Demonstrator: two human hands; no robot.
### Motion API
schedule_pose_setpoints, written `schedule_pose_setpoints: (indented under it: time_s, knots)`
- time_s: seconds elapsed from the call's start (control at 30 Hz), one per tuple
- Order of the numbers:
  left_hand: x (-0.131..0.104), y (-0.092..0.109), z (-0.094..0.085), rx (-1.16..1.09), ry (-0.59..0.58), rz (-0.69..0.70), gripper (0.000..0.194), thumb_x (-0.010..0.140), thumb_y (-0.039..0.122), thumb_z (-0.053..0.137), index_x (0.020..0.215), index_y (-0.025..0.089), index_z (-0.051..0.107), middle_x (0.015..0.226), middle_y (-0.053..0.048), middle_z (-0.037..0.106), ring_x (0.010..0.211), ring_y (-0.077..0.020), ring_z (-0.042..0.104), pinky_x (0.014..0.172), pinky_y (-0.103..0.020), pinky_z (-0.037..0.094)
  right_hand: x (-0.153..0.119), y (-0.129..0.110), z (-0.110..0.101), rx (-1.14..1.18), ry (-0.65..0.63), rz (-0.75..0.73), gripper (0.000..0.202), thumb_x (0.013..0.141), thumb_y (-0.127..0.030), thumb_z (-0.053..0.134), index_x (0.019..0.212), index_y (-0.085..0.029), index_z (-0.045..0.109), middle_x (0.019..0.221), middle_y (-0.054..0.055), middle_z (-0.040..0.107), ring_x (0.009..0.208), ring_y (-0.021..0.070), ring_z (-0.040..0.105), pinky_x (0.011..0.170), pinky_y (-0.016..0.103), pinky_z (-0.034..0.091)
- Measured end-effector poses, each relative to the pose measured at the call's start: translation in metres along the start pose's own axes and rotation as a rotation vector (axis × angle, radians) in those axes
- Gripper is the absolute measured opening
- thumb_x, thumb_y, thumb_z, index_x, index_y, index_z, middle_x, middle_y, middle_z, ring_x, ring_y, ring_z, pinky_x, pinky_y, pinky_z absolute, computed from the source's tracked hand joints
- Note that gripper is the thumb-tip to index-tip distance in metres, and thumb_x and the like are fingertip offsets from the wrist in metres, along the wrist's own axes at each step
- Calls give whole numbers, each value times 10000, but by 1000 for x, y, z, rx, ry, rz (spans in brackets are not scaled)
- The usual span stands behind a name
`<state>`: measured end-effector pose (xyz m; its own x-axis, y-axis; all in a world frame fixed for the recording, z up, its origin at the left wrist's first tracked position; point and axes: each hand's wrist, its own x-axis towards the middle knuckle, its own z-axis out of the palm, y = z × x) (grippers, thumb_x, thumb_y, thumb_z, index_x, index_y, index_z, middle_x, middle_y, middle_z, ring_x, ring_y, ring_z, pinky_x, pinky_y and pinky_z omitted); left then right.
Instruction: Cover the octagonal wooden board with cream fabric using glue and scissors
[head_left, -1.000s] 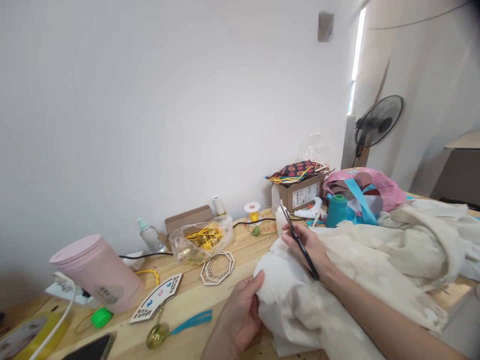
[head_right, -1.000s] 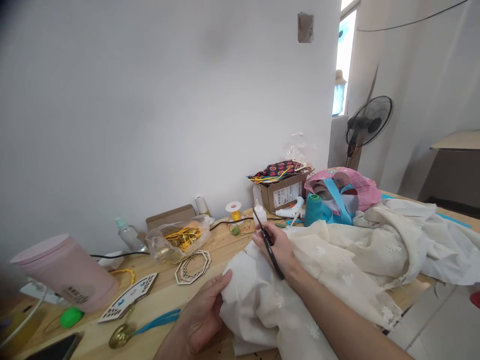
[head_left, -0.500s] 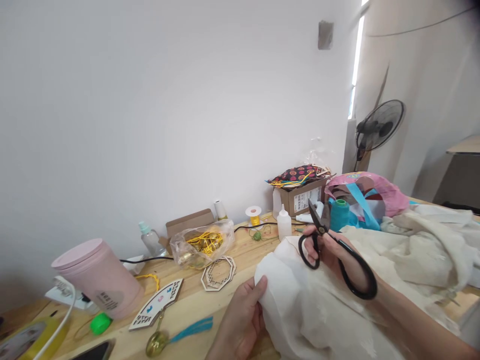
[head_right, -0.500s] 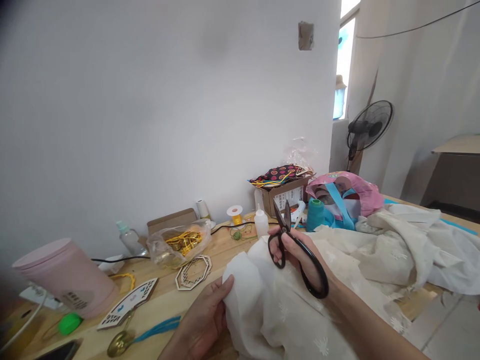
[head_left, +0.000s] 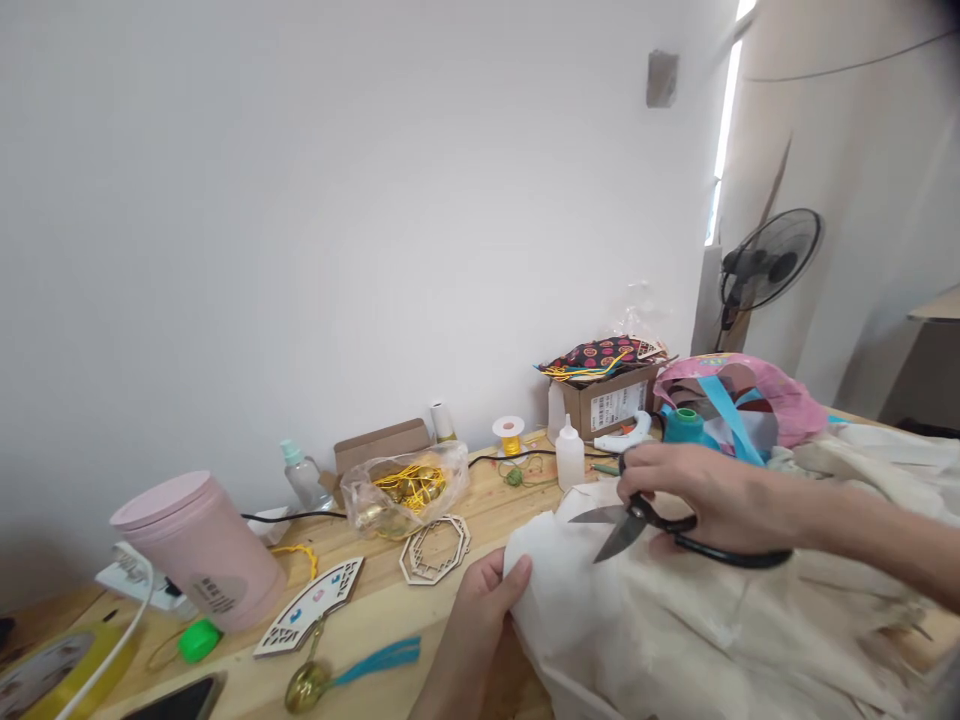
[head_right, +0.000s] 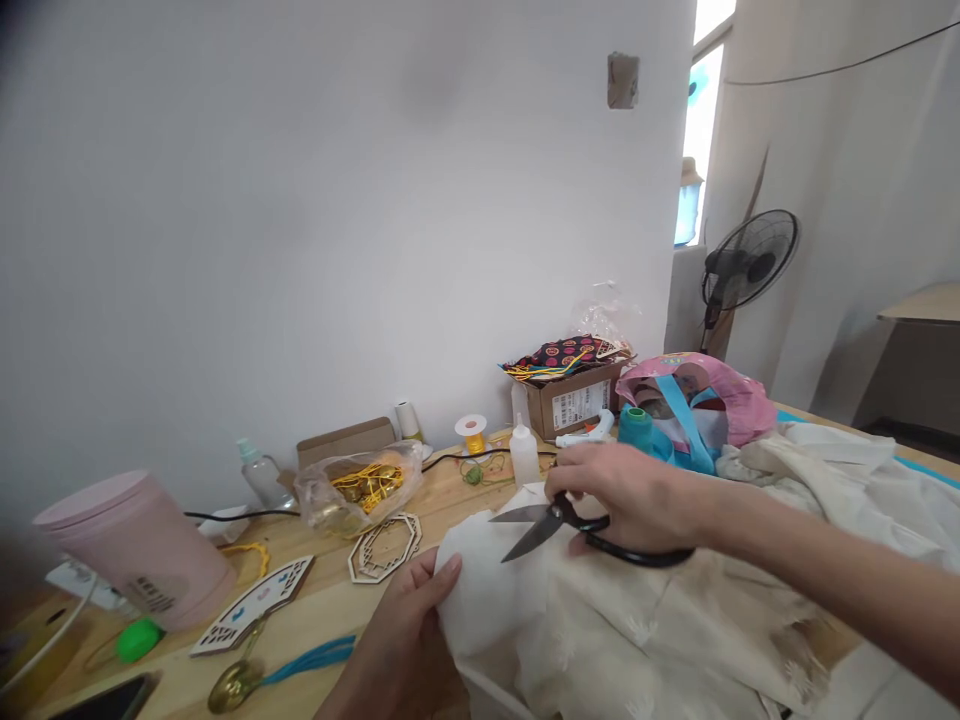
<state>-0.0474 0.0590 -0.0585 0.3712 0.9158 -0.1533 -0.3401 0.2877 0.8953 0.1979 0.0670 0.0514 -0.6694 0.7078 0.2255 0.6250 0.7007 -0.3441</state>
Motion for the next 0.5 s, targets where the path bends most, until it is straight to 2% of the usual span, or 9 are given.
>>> schedule_pose_setpoints:
  time_s: [0.07,0.13,0.2,0.27,0.37,0.5]
  knots:
    - [-3,4,4,-5,-16,13,331,676,335,631,910,101,644,780,-109,691,724,-200,613,660,-260,431,14,5,-21,-174,-36,-68,226,565,-169,663,780,-230,628,752,29,562,694,195,491,572,276,335]
    - [-6,8,8,-13,-33,5,306,694,316,617,915,106,642,775,-103,690,729,-197,612,643,-251,429,31,8,-36,-235,-70,-106,215,538,-172,670,743,-230,640,731,23,557,696,191,482,583,275,320]
    - [-9,10,12,-28,-31,5,281,713,297,599,918,109,641,770,-101,690,727,-197,613,639,-252,428,48,5,-44,-235,-109,-113,184,544,-224,678,725,-227,645,712,20,559,684,185,479,578,272,315]
    - [-10,10,14,-66,-14,10,247,729,270,583,904,107,645,754,-99,691,721,-195,614,656,-259,429,59,-2,-43,-167,-118,-104,159,569,-286,675,711,-223,640,662,5,555,618,167,474,542,265,317]
    - [-9,9,15,-155,32,-15,205,728,242,582,853,95,654,702,-95,688,689,-190,614,661,-261,430,60,-20,-25,167,-68,0,174,643,-370,620,726,-217,619,561,-29,504,494,128,435,450,241,305]
    - [-8,6,13,-208,18,-47,229,757,267,541,852,82,637,668,-90,675,599,-178,597,590,-264,433,31,-59,20,978,-9,283,316,731,-494,473,806,-212,595,572,-7,482,481,136,446,458,267,360]
